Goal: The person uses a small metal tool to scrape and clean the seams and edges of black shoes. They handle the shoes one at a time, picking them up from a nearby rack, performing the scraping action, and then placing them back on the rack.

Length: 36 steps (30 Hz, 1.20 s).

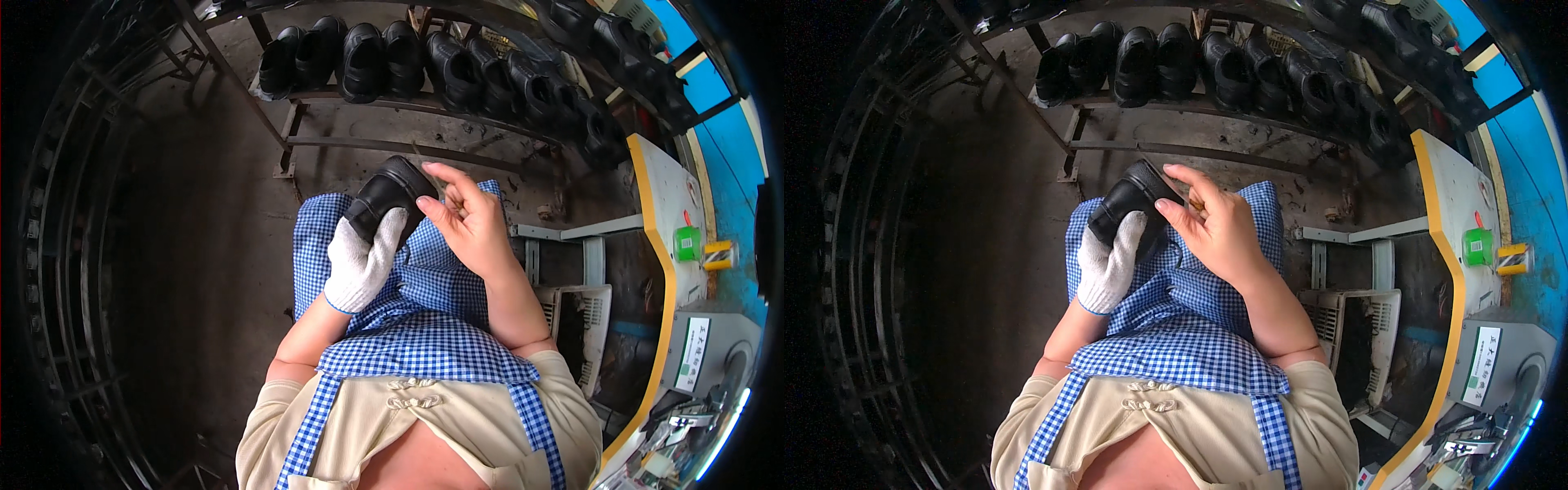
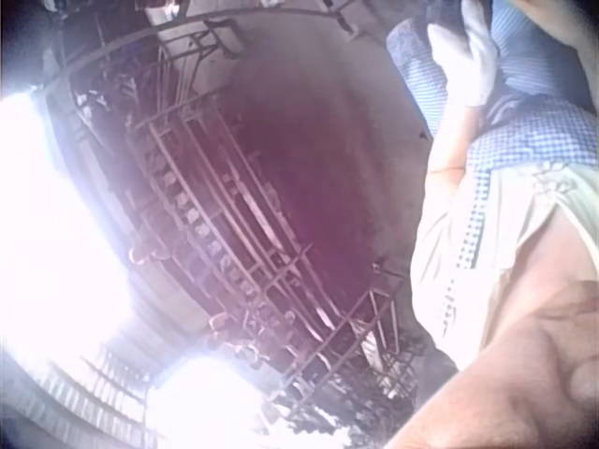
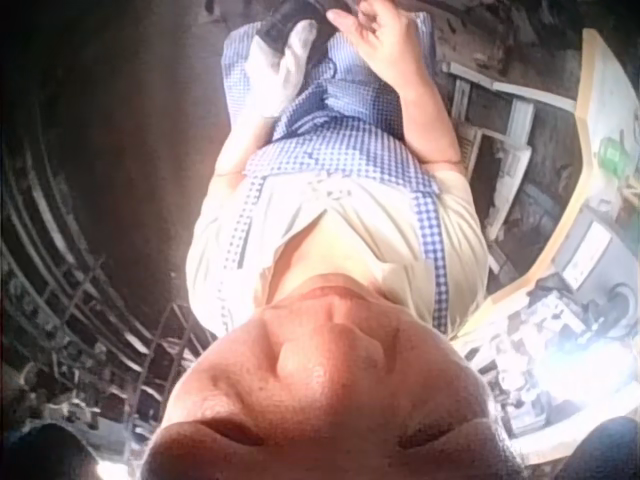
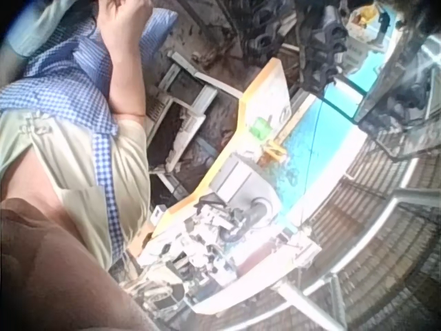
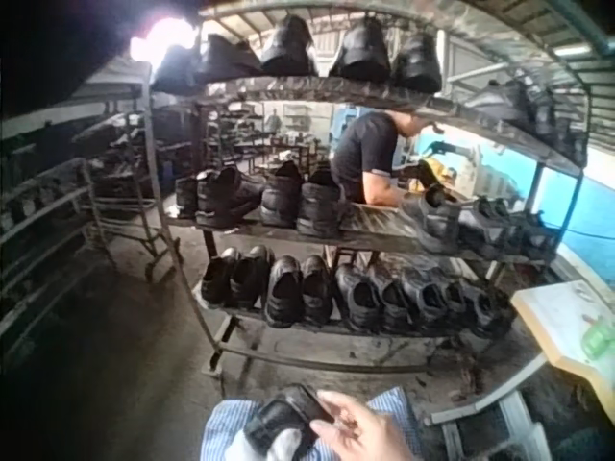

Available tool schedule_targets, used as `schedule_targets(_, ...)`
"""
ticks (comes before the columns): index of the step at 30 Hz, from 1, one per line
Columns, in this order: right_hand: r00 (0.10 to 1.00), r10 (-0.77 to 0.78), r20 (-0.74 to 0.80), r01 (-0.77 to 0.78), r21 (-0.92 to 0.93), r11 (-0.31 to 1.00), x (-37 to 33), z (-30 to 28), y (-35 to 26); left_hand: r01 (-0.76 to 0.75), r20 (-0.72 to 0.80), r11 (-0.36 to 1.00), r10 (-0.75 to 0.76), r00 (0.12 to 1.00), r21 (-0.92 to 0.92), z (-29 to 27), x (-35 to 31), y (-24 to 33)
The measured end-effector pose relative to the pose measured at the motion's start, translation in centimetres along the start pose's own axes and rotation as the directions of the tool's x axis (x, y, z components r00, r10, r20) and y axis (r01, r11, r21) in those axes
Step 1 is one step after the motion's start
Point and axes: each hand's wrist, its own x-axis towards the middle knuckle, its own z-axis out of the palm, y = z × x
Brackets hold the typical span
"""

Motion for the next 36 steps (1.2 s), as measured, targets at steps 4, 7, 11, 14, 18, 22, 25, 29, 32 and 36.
schedule_targets(4,0.993,0.091,0.071,-0.105,0.228,0.968,-0.5,0.3,1.6,0.089,0.014,0.994,-0.088,0.996,-0.066,-0.1,-0.1,0.4)
schedule_targets(7,0.997,-0.073,-0.01,0.073,0.22,0.973,-0.5,0.6,2.1,-0.277,0.111,0.904,0.255,0.961,0.325,0.1,0.4,-0.1)
schedule_targets(11,0.999,-0.003,0.035,-0.013,0.459,0.888,-0.6,1.0,3.0,-0.477,0.168,0.654,0.478,0.862,0.587,0.1,0.6,-1.2)
schedule_targets(14,0.996,0.044,0.075,-0.078,0.541,0.837,-0.6,1.2,3.6,-0.54,0.254,0.612,0.494,0.831,0.577,-0.3,0.9,-1.0)
schedule_targets(18,0.886,0.211,0.412,-0.433,0.577,0.692,-0.6,-0.8,3.8,-0.443,0.394,0.647,0.231,0.89,0.621,-0.9,0.5,-1.5)
schedule_targets(22,0.816,0.202,0.541,-0.565,0.673,0.478,-2.5,0.9,9.7,-0.735,0.686,0.256,0.263,0.678,0.628,-2.7,-1.5,-7.1)
schedule_targets(25,0.836,0.255,0.486,-0.542,0.802,0.25,-4.1,3.1,12.1,-0.703,0.735,0.356,0.059,0.675,0.616,-1.0,-0.6,1.5)
schedule_targets(29,0.924,-0.037,0.382,-0.371,0.913,0.17,-3.9,3.2,11.9,-0.694,0.559,0.69,0.499,0.662,0.207,-5.1,-0.1,3.5)
schedule_targets(32,0.915,-0.094,0.393,-0.395,0.918,-0.003,-5.2,3.2,12.1,-0.397,-0.217,0.89,0.443,0.87,0.224,-5.2,0.1,2.1)
schedule_targets(36,0.908,0.178,0.38,-0.403,0.907,0.124,-7.8,4.4,14.8,-0.103,-0.309,0.882,-0.05,0.95,-0.459,-6.0,2.5,1.6)
